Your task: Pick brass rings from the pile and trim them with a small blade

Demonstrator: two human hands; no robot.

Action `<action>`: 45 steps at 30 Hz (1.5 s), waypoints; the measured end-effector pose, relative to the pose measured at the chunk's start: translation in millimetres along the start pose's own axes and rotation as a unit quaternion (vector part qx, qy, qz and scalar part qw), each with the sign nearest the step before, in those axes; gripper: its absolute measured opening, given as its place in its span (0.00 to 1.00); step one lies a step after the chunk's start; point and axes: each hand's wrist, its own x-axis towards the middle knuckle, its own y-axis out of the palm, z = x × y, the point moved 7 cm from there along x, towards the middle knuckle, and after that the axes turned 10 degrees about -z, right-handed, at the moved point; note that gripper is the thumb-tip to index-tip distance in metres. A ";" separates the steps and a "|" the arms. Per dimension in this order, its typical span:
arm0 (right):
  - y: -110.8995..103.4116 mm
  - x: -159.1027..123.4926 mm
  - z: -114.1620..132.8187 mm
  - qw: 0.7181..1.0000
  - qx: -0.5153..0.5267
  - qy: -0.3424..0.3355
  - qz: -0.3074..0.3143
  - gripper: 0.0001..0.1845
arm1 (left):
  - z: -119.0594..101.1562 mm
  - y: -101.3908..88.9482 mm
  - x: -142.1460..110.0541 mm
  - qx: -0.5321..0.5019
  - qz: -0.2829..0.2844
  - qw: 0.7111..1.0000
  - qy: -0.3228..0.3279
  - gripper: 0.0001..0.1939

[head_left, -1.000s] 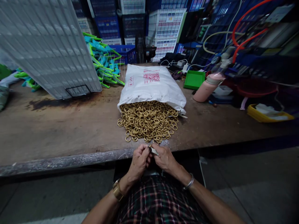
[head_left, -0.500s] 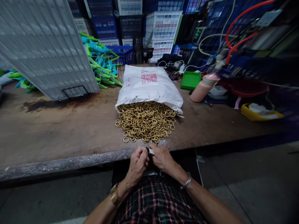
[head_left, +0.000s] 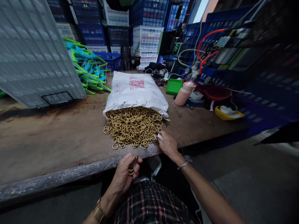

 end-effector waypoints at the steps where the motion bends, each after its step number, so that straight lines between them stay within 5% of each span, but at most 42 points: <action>1: 2.9 3.1 -3.4 1.000 -0.008 0.007 0.004 0.12 | 1.6 -1.7 0.1 -0.018 -0.002 1.000 -0.006 0.12; 8: 14.4 13.5 -7.8 0.998 -0.037 0.032 0.024 0.11 | 14.8 -12.1 5.5 -0.119 -0.015 0.989 -0.087 0.08; 16: 11.7 15.2 -9.7 0.997 -0.044 0.045 0.036 0.11 | 25.2 -19.4 12.6 -0.119 -0.060 0.985 -0.112 0.08; 22: 12.3 13.0 -8.1 0.999 -0.019 0.016 0.019 0.11 | 29.2 -16.1 14.4 -0.143 -0.009 0.982 -0.121 0.11; 45: 13.8 20.8 6.8 0.999 -0.019 0.001 0.027 0.10 | 36.8 -16.9 18.7 -0.136 -0.023 0.978 -0.157 0.13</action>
